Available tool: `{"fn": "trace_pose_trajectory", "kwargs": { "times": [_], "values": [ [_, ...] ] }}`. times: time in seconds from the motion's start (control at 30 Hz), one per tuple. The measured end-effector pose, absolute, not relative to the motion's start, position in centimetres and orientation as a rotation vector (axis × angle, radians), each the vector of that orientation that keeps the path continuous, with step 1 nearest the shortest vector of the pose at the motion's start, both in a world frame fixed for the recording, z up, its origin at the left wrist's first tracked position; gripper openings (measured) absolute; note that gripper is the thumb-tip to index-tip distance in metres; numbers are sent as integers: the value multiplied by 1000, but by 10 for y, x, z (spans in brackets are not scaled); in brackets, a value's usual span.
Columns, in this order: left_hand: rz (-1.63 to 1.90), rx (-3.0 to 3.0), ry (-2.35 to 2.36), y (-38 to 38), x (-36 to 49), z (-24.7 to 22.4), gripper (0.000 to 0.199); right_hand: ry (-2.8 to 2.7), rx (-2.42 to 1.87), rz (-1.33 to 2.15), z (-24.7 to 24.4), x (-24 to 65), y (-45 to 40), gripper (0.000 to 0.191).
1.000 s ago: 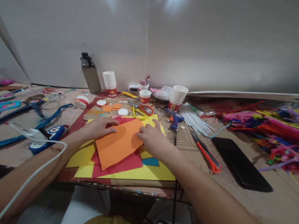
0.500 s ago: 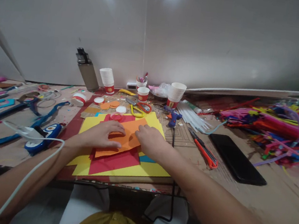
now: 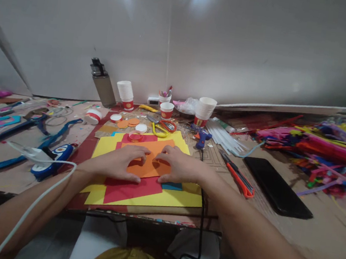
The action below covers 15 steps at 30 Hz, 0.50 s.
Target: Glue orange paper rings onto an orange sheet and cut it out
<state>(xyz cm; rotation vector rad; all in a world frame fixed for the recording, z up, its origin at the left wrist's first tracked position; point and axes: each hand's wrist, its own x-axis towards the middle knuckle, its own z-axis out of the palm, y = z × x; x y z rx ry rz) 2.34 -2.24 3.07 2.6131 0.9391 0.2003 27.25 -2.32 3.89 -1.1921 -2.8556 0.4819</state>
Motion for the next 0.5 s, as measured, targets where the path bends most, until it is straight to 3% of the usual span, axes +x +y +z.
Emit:
{"fn": "trace_pose_trajectory", "kwargs": {
  "times": [0.27,0.5],
  "values": [
    [197,2616,898,-18,21,29,57,-2816,-1154,486,34,267,-23,57],
    [221,2645,850,-18,19,29,38,-2861,-1030,369,31,268,-22,43]
  ]
}}
